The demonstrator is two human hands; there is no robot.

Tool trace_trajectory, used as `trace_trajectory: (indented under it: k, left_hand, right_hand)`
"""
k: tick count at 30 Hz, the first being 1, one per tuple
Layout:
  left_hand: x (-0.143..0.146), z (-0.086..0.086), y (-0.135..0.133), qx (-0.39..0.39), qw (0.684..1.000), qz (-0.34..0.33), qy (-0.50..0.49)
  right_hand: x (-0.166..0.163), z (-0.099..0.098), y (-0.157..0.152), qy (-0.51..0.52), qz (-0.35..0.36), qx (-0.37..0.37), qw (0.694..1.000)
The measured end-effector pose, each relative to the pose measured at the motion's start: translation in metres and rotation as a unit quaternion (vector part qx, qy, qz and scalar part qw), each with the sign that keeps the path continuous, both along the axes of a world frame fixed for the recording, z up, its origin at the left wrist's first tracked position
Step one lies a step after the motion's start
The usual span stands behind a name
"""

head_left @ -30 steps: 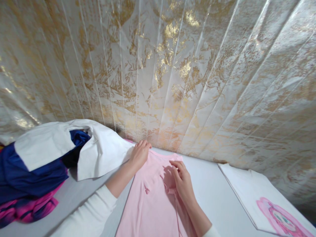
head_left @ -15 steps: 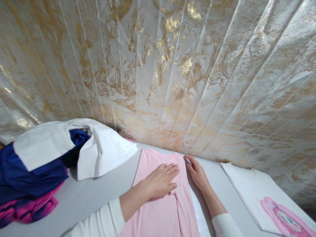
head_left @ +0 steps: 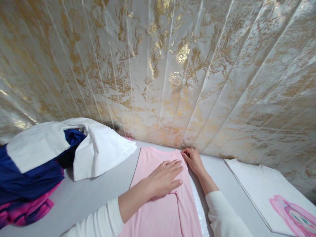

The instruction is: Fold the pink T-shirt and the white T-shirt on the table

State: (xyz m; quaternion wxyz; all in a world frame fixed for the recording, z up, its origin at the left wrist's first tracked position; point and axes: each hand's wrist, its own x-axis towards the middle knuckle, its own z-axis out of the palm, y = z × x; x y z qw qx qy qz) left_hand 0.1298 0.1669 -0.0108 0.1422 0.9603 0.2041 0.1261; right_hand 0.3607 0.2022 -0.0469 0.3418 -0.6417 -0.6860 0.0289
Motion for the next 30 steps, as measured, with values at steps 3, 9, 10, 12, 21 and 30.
trace_trajectory:
  k: [3, 9, 10, 12, 21, 30]
  left_hand:
    - [0.003, -0.004, -0.008, 0.003, 1.0, 0.002, 0.012]
    - [0.0, -0.002, -0.004, 0.001, 0.999, 0.001, 0.041]
    - [-0.003, 0.0, 0.0, 0.001, 0.999, 0.004, 0.04]
    - [-0.008, 0.002, 0.008, 0.003, 0.999, 0.024, 0.033]
    - [-0.016, -0.005, 0.016, 0.004, 0.998, 0.051, 0.039]
    - [-0.032, 0.017, 0.0, -0.008, 0.998, -0.009, -0.064]
  right_hand:
    - [-0.002, 0.001, -0.001, -0.008, -0.006, 0.005, 1.0]
    - [-0.009, 0.009, -0.01, -0.01, -0.029, 0.039, 0.999]
    - [-0.011, 0.01, -0.012, -0.01, -0.034, 0.047, 0.998]
    - [-0.016, 0.013, -0.015, -0.015, -0.038, 0.06, 0.997]
    - [-0.063, 0.027, -0.033, -0.075, 0.003, 0.07, 0.995]
    - [-0.095, 0.03, -0.126, 0.119, 0.036, 0.017, 0.992]
